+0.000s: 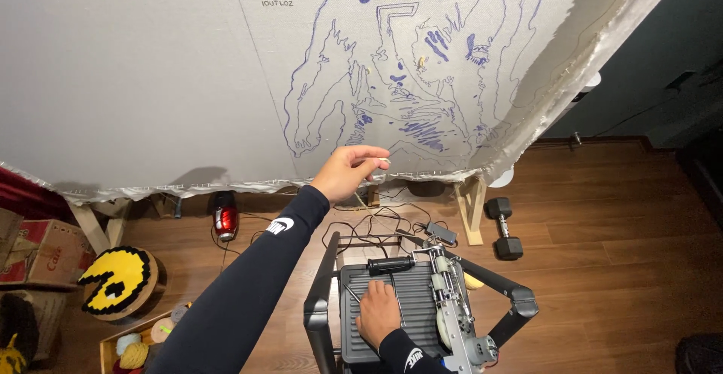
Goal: Preparing yarn and loading a tufting gun to work on a rug canvas.
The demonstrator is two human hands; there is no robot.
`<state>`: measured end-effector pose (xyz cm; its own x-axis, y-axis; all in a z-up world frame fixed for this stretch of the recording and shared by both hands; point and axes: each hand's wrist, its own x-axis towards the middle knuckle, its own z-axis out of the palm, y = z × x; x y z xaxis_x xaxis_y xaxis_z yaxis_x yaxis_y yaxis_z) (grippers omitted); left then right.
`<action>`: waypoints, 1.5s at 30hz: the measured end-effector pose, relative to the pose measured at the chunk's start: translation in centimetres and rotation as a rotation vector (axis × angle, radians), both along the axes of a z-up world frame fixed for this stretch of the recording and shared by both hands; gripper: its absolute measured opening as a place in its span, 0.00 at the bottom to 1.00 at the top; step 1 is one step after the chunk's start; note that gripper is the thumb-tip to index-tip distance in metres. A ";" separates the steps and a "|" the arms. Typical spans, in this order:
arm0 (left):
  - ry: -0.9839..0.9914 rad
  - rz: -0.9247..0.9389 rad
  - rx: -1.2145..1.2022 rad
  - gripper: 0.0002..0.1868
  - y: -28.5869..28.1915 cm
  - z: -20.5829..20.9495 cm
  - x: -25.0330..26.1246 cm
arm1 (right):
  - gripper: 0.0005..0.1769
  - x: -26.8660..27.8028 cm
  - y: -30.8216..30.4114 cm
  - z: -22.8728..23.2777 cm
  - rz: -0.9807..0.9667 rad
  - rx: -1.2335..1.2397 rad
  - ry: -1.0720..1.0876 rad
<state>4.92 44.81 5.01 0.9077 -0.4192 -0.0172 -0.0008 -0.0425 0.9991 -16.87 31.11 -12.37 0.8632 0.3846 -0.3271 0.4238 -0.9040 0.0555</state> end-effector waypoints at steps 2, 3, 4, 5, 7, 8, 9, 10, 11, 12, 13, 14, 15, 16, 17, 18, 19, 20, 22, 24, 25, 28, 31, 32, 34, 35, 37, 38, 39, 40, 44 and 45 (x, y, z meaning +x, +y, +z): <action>-0.004 -0.012 -0.004 0.16 0.2 0.1 0.2 | 0.22 0.2 -0.1 -1.0 0.000 0.049 -0.026; -0.006 -0.022 -0.007 0.17 0.3 0.1 0.3 | 0.21 0.4 -0.2 -1.5 0.003 0.099 -0.050; -0.007 -0.027 -0.009 0.17 0.3 0.2 0.5 | 0.21 0.5 -0.3 -2.5 -0.001 0.096 -0.051; -0.004 -0.044 -0.009 0.18 0.4 0.4 0.6 | 0.20 0.7 -0.5 -3.5 -0.042 0.184 -0.057; -0.003 -0.072 -0.014 0.19 0.2 1.2 0.7 | 0.19 1.1 -1.4 -4.7 -0.092 0.266 -0.067; 0.024 -0.091 -0.008 0.19 0.3 2.0 0.7 | 0.18 1.4 -1.8 -4.9 -0.157 0.352 -0.001; 0.050 -0.110 -0.003 0.19 0.4 2.7 0.7 | 0.18 1.7 -2.2 -5.0 -0.222 0.437 0.065; 0.047 -0.119 -0.004 0.19 0.4 2.8 0.9 | 0.18 2.1 -3.2 -5.3 -0.230 0.437 0.061; 0.080 -0.140 -0.021 0.18 0.5 2.8 1.1 | 0.17 2.6 -4.2 -5.5 -0.324 0.635 0.241; 0.110 -0.161 -0.038 0.18 0.6 3.0 1.4 | 0.15 3.1 -5.2 -5.7 -0.415 0.833 0.421; 0.106 -0.171 -0.039 0.18 0.6 2.4 1.8 | 0.15 3.6 -5.9 -3.4 -0.423 0.835 0.413; 0.120 -0.200 -0.082 0.17 0.6 1.9 2.3 | 0.12 4.3 -6.5 -1.0 -0.560 1.043 0.612; 0.135 -0.230 -0.126 0.17 0.7 1.3 2.9 | 0.09 4.9 -7.2 1.5 -0.693 1.251 0.814; 0.129 -0.238 -0.126 0.17 0.6 1.4 3.0 | 0.09 5.6 -7.6 4.0 -0.696 1.254 0.804; 0.122 -0.261 -0.130 0.17 0.5 1.4 3.2 | 0.08 6.3 -8.0 6.5 -0.790 1.361 0.888; 0.117 -0.280 -0.134 0.17 0.4 1.4 3.2 | 0.06 6.9 -8.4 9.0 -0.884 1.466 0.978; 0.115 -0.284 -0.134 0.17 0.3 1.7 3.3 | 0.06 7.6 -8.8 10.5 -0.884 1.469 0.972; 0.099 -0.293 -0.101 0.18 0.3 2.0 3.3 | 0.05 8.2 -9.1 11.8 -0.883 1.539 0.927; 0.081 -0.302 -0.068 0.19 0.2 2.7 3.0 | 0.05 9.2 -9.9 13.7 -0.879 1.608 0.878; 0.068 -0.302 -0.005 0.20 0.2 3.7 2.6 | 0.10 10.3 -11.0 14.6 -0.766 1.648 0.764; 0.065 -0.302 -0.005 0.20 0.2 3.8 2.6 | 0.10 10.6 -11.2 15.3 -0.764 1.648 0.762; 0.102 -0.318 -0.013 0.23 0.4 4.2 2.6 | 0.15 11.4 -11.6 18.3 -0.683 1.659 0.742; 0.179 -0.360 -0.081 0.26 0.7 4.7 2.5 | 0.18 11.4 -11.8 21.7 -0.664 1.646 0.810; 0.201 -0.369 -0.088 0.27 0.7 4.9 2.4 | 0.18 11.5 -12.1 21.9 -0.610 1.631 0.837; 0.223 -0.377 -0.096 0.27 0.9 5.0 2.3 | 0.19 11.7 -12.9 21.6 -0.556 1.613 0.864; 0.232 -0.391 -0.095 0.27 1.0 4.9 2.3 | 0.19 11.9 -13.5 21.2 -0.483 1.553 0.842; 0.240 -0.407 -0.095 0.28 0.9 5.1 2.3 | 0.18 12.4 -15.0 19.9 -0.413 1.493 0.817; 0.250 -0.423 -0.112 0.28 0.9 5.4 2.2 | 0.18 12.8 -15.8 19.1 -0.353 1.485 0.820; 0.261 -0.439 -0.128 0.28 0.8 5.6 2.1 | 0.20 13.1 -16.6 18.3 -0.294 1.476 0.821; 0.260 -0.439 -0.128 0.28 0.8 6.0 1.9 | 0.20 13.3 -16.9 18.4 -0.293 1.476 0.820; 0.355 -0.457 -0.186 0.28 0.8 6.6 1.5 | 0.27 13.9 -17.4 19.1 -0.223 1.475 0.863; 0.390 -0.467 -0.200 0.28 0.8 6.5 1.6 | 0.28 14.0 -17.3 19.4 -0.203 1.450 0.866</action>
<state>6.48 45.60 11.48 0.5716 -0.7984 -0.1894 0.3907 0.0618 0.9184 -2.82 13.76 6.98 0.7029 0.6829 -0.1991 -0.2358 -0.0403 -0.9710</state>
